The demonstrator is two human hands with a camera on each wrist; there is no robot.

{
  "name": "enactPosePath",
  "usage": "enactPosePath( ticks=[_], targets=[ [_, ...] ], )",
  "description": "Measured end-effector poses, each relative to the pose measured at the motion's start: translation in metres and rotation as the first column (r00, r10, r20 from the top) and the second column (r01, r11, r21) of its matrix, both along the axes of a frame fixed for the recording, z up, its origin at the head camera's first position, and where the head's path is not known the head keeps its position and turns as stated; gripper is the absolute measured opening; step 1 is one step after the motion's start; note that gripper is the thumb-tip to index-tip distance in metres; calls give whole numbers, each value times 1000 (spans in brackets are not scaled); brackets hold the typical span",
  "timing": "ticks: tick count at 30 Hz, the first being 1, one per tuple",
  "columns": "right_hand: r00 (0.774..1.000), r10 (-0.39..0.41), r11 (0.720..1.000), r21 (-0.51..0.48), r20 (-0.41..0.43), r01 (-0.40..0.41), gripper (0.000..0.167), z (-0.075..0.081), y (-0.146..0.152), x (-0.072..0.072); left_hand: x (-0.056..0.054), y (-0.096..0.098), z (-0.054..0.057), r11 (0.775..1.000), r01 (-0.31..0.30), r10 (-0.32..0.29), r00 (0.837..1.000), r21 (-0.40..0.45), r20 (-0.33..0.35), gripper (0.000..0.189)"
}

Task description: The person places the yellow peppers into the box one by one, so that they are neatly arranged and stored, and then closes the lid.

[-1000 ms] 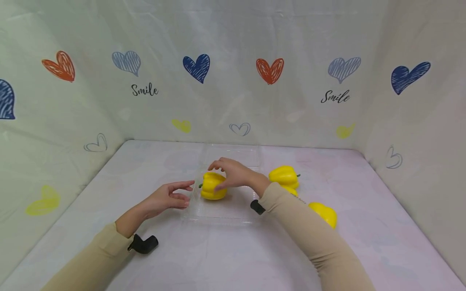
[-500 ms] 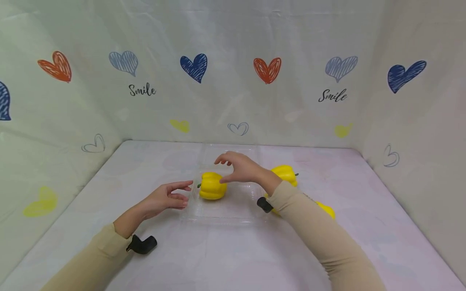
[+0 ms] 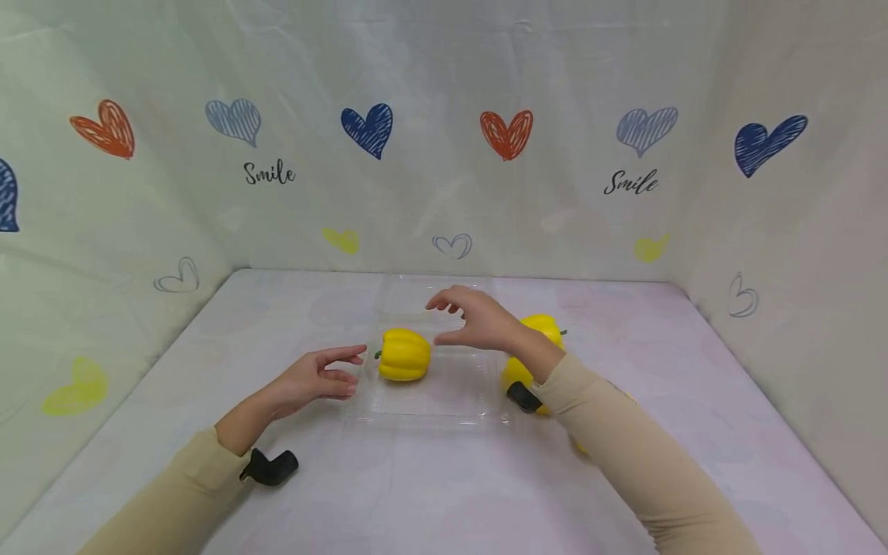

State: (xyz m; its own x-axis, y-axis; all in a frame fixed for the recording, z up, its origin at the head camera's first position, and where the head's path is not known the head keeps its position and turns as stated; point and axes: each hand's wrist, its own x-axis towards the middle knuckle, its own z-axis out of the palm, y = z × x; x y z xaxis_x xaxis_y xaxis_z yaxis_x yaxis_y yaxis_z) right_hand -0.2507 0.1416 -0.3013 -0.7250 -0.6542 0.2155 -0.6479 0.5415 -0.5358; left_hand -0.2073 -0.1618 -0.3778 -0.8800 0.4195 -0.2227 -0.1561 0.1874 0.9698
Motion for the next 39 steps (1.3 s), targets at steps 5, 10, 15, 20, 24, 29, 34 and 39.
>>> enactPosePath(
  ticks=[5,10,15,20,24,29,34,39],
  targets=[
    [999,-40,999,0,-16,40,43,0,11,3,1,-1,1,1000,0,0,1000,2,-6,67],
    [998,-58,998,1,-25,58,42,0,23,6,0,-2,-1,1000,2,-2,1000,10,-8,69],
    [997,-67,998,3,-38,67,41,-1,34,11,-1,-3,-1,1000,-4,4,1000,2,-6,66],
    [996,-81,997,5,-27,82,41,-3,45,15,0,-3,0,1000,-5,5,1000,-1,-10,66],
    [994,-107,994,10,-16,107,40,-5,54,18,0,-4,0,1000,7,-7,1000,9,-21,68],
    [991,-131,991,5,-8,131,37,-9,66,22,0,-3,0,1000,14,-13,1000,12,-18,68],
    [988,-152,988,12,-1,152,33,-13,78,27,0,-3,0,1000,15,-15,1000,7,-6,69],
    [990,-139,990,21,15,139,30,-17,90,29,0,-2,-1,1000,10,-10,1000,2,-1,69]
  ],
)
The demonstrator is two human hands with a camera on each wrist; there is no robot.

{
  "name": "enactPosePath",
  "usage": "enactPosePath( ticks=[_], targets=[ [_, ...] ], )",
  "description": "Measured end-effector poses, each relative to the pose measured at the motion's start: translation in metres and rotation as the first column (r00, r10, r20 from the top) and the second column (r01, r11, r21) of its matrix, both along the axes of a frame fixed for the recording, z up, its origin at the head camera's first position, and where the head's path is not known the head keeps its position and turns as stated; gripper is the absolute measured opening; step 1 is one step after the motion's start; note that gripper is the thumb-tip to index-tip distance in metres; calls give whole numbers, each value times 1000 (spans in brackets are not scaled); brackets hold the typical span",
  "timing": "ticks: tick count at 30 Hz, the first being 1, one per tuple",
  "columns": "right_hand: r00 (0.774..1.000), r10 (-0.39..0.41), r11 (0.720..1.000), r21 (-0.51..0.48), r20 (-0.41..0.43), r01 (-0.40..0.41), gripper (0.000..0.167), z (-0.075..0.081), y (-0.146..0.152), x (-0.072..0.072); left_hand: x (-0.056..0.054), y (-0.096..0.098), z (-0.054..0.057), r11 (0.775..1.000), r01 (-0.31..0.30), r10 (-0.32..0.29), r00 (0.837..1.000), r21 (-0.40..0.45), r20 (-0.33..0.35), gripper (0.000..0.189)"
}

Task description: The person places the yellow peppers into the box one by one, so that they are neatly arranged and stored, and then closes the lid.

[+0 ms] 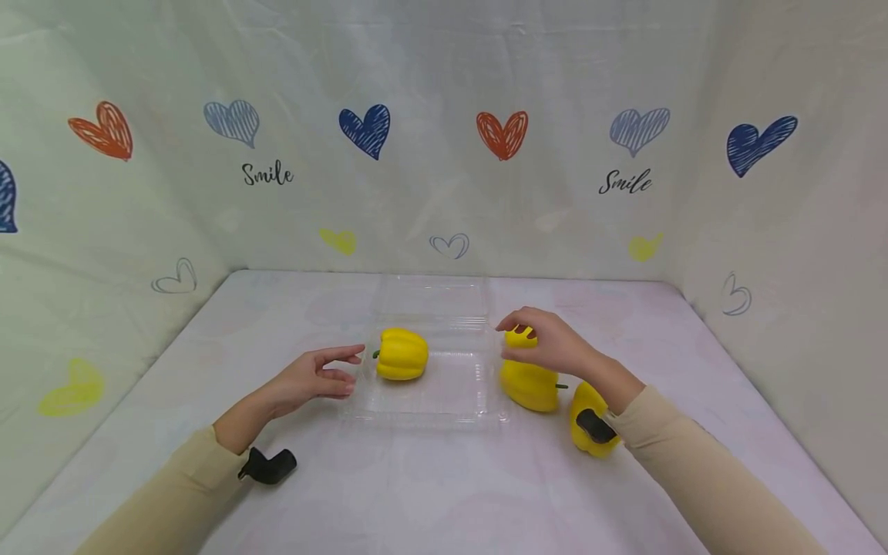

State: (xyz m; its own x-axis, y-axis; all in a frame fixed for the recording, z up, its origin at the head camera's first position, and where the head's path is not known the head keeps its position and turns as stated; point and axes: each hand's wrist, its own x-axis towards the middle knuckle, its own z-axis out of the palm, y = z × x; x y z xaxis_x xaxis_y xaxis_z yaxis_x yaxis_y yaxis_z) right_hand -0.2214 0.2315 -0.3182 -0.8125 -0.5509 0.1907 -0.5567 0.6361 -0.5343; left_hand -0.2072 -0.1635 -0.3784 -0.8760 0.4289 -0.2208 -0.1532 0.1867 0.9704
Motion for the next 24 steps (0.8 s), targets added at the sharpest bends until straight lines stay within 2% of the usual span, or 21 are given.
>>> enactPosePath(
  ticks=[7,17,20,24],
  targets=[
    [995,43,998,49,85,-47,26,-3,14,3,1,-1,1,1000,23,-23,1000,1,-14,69],
    [975,114,980,143,189,-142,22,-9,29,2,1,1,2,1000,12,-12,1000,-5,-6,66],
    [972,125,973,165,200,-160,27,-8,33,3,1,1,4,1000,14,-14,1000,-4,-5,66],
    [971,88,971,200,222,-133,38,-3,37,4,2,1,5,1000,12,-12,1000,-4,-1,67]
  ],
)
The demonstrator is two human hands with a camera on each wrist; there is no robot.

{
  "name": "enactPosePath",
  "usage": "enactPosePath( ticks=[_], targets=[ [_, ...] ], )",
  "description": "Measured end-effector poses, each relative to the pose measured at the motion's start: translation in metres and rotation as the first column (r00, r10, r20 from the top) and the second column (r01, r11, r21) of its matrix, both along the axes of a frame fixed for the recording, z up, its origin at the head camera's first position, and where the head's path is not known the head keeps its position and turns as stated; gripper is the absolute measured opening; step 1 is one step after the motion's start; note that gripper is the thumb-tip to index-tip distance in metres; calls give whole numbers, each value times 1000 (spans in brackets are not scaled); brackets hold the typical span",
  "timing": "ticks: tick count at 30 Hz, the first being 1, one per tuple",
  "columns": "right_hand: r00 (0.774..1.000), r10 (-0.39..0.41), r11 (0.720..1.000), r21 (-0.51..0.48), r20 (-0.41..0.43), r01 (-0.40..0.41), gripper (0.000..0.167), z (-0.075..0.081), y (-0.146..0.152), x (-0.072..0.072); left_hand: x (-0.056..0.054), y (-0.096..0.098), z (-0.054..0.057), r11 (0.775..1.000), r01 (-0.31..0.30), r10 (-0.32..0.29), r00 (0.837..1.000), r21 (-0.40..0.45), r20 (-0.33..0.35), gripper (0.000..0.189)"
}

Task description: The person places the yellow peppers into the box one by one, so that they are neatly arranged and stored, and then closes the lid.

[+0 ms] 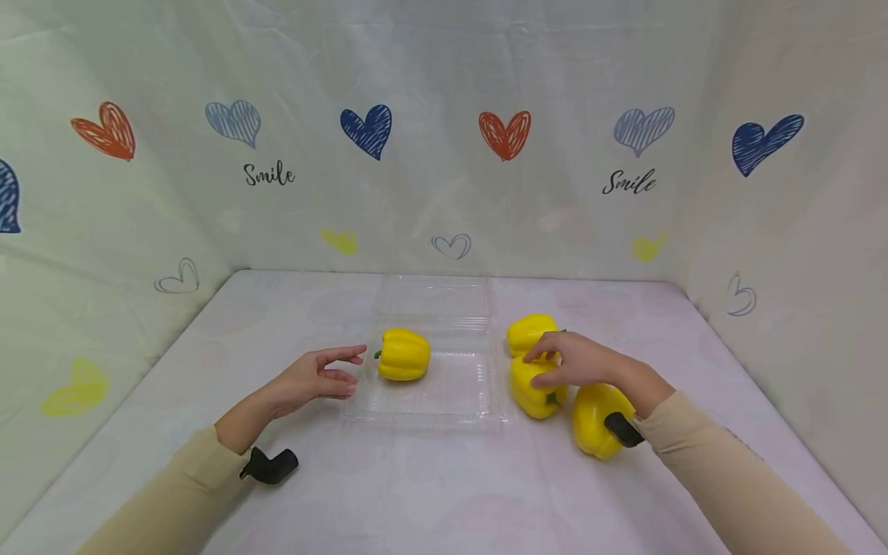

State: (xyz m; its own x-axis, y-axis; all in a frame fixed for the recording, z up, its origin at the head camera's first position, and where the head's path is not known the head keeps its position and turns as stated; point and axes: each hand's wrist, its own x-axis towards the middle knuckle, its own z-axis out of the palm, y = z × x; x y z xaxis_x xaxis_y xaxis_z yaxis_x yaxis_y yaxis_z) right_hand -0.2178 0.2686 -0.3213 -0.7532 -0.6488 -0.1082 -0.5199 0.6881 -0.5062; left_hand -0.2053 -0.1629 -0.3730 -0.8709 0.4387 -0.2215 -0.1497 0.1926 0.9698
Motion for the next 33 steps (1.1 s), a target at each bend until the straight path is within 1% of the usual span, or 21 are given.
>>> enactPosePath(
  ticks=[4,7,9,10,12,14,16,19,22,25,30,33],
  targets=[
    [996,-71,994,82,52,67,56,6,5,2,0,0,0,1000,1,-1,1000,-1,1,66],
    [991,-113,986,135,77,101,64,10,10,5,0,0,-1,1000,2,-2,1000,-2,1,66],
    [990,-118,984,144,74,107,63,11,13,7,0,0,0,1000,2,-2,1000,-1,1,65],
    [992,-108,986,133,60,99,60,11,15,9,0,0,0,1000,3,-3,1000,1,-1,66],
    [996,-89,991,100,16,87,53,10,17,12,0,0,0,1000,5,-4,1000,3,-2,66],
    [997,-67,996,61,-29,69,49,8,18,14,0,0,0,1000,3,-3,1000,3,-2,66],
    [997,-45,999,25,-55,46,49,4,17,17,0,0,0,1000,2,-2,1000,1,1,66],
    [998,-17,1000,-6,-56,17,53,-2,12,20,0,1,0,1000,-1,1,1000,-4,5,66],
    [997,-13,1000,5,-75,14,52,-6,7,22,-1,1,0,1000,2,-2,1000,-9,4,66],
    [995,-38,998,43,-95,43,53,-8,3,22,-1,1,0,1000,2,-2,1000,-9,5,67],
    [994,-75,993,88,-76,82,57,-6,0,23,-1,1,-1,1000,-1,1,1000,-11,6,67],
    [993,-88,991,90,-79,95,58,-4,-1,23,0,1,-1,1000,-12,12,1000,-15,10,66]
  ],
)
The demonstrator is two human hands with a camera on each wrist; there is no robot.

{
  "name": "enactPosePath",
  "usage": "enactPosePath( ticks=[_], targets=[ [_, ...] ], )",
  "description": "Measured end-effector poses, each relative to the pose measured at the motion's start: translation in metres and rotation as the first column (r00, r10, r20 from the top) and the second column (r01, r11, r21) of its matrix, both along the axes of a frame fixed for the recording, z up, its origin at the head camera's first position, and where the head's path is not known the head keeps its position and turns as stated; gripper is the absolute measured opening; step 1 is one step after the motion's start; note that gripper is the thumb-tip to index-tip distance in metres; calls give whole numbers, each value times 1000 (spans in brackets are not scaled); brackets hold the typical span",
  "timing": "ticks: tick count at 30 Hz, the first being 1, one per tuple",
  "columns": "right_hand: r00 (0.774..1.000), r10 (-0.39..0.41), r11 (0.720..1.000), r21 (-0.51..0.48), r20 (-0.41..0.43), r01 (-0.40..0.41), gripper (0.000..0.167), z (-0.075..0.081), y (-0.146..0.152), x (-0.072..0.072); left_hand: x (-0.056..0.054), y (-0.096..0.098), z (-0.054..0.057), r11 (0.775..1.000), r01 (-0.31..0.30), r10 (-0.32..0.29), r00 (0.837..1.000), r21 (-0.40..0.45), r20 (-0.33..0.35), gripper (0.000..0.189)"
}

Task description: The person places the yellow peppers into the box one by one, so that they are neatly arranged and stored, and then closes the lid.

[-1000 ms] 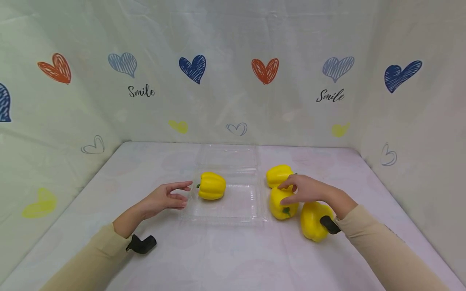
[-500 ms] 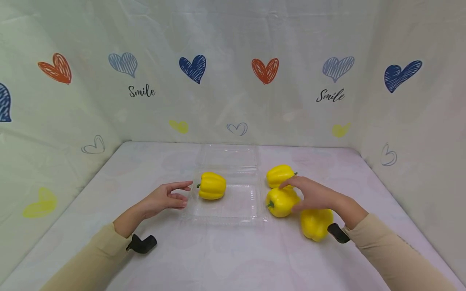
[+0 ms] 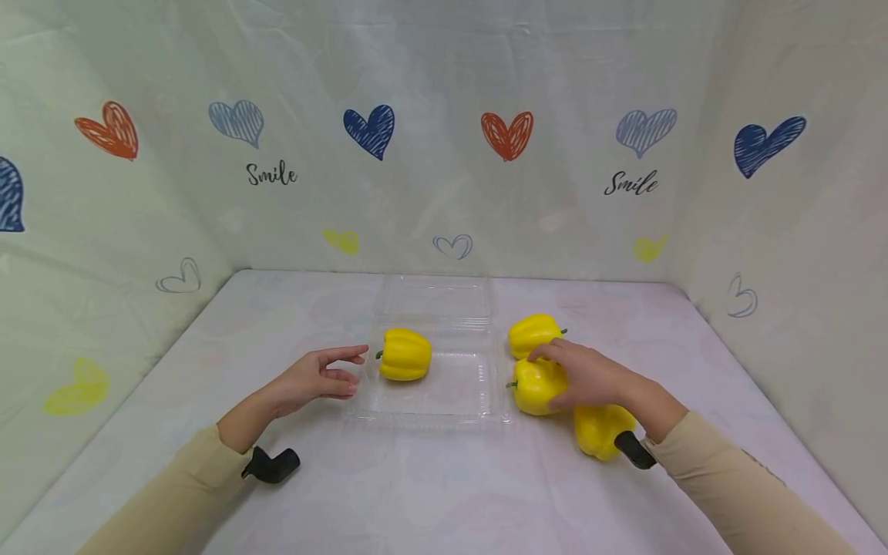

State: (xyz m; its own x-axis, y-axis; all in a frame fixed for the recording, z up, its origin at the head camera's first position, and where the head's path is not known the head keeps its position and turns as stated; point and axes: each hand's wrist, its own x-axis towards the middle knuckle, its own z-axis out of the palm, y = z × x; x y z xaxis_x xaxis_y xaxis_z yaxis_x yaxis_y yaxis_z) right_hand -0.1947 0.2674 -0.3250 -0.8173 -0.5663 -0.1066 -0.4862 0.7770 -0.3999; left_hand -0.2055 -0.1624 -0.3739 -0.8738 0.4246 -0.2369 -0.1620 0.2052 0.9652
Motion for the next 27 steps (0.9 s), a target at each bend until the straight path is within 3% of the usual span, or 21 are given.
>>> enactPosePath(
  ticks=[10,21,27],
  targets=[
    [999,15,998,-65,-40,-18,59,8,4,-3,0,-1,0,1000,14,-14,1000,17,-6,67],
    [998,-20,995,-102,-66,14,60,23,10,-7,0,-1,0,1000,12,-12,1000,18,-7,67],
    [993,-10,992,-130,-120,-6,62,29,9,-9,0,-1,1,1000,10,-10,1000,15,-7,66]
  ],
)
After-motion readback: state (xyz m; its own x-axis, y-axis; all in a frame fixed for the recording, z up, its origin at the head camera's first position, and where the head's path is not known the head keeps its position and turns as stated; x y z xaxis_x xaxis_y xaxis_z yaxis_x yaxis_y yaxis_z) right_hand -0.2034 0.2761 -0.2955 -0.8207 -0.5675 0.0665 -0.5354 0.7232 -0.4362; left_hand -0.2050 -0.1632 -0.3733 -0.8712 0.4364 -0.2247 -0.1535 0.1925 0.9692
